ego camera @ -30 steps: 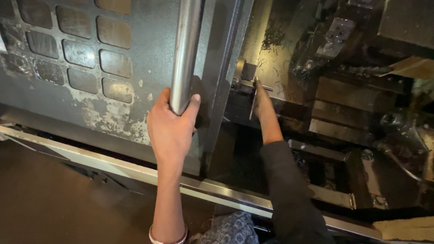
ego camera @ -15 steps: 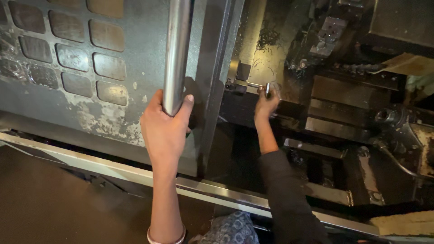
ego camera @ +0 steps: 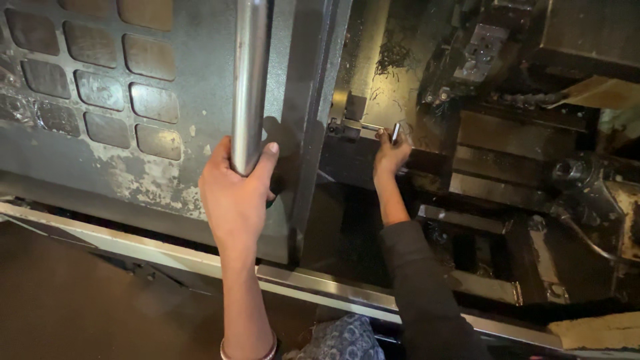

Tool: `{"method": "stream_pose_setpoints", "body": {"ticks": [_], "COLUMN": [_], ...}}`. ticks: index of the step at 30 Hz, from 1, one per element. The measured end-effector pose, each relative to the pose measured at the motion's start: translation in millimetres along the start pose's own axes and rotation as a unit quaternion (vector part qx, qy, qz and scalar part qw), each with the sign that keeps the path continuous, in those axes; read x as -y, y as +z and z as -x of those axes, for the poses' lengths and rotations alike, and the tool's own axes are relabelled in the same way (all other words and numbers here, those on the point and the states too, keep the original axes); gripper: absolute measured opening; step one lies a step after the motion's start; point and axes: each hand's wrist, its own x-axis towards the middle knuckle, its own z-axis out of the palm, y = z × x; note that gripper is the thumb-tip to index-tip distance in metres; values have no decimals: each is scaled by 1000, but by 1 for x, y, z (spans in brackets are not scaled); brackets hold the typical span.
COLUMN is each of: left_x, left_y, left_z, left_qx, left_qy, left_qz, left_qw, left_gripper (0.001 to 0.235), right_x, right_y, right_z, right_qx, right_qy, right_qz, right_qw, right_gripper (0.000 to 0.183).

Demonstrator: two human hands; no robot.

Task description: The person retrieves metal rods from a machine, measures them with a caliper, and places them into a green bin. The person repeats this process for multiple rods, ensuring each is measured before storage.

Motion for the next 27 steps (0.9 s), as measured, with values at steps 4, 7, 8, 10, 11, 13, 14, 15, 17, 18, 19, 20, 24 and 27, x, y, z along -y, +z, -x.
{"method": "stream_pose_setpoints", "body": {"ticks": [4, 7, 8, 10, 11, 13, 14, 15, 17, 18, 19, 20, 24, 27], "left_x": [2, 2, 2, 1, 0, -1, -2, -2, -3, -3, -4, -4, -3, 0], "left_y": [0, 1, 1, 1, 1, 1, 1, 0, 0, -1, 0, 0, 0, -1], "left_z": [0, 0, 0, 1, 1, 2, 2, 2, 1, 1, 2, 1, -1, -4], "left_qx": [3, -1, -1, -1, 0, 5, 7, 9, 13, 15, 17, 16, 11, 11], "left_qy": [6, 10, 8, 6, 4, -2, -2, -1, -3, -4, -5, -3, 14, 32], "left_qz": [15, 12, 14, 16, 13, 6, -2, -9, -17, -19, -21, -21, -32, -35], "left_qw": [1000, 1000, 1000, 1000, 1000, 1000, 1000, 1000, 1000, 1000, 1000, 1000, 999, 999], "left_gripper": [30, 30, 30, 30, 30, 30, 31, 32, 34, 34, 35, 34, 33, 32], "right_x": [15, 24, 24, 20, 15, 1, -6, -12, -18, -17, -13, -4, 61, 124], "right_y": [2, 2, 2, 3, 4, 4, 3, 3, 1, 1, 0, 1, -24, -47], "right_z": [7, 12, 12, 12, 10, 6, 3, -1, -11, -12, -10, -8, 53, 103], "right_qx": [-21, -26, -24, -23, -23, -14, -10, 6, 40, 49, 57, 66, 90, 153], "right_qy": [-8, -11, -12, -22, -27, -28, -29, -22, -9, 0, 10, 19, 252, 281], "right_qz": [27, 61, 79, 45, 27, 6, -4, -5, -7, -37, -67, -98, -54, -120], "right_qw": [999, 998, 997, 998, 999, 999, 1000, 1000, 999, 998, 996, 993, 962, 940], "right_gripper": [9, 8, 8, 9, 10, 10, 10, 9, 7, 7, 8, 8, 12, 13]}}
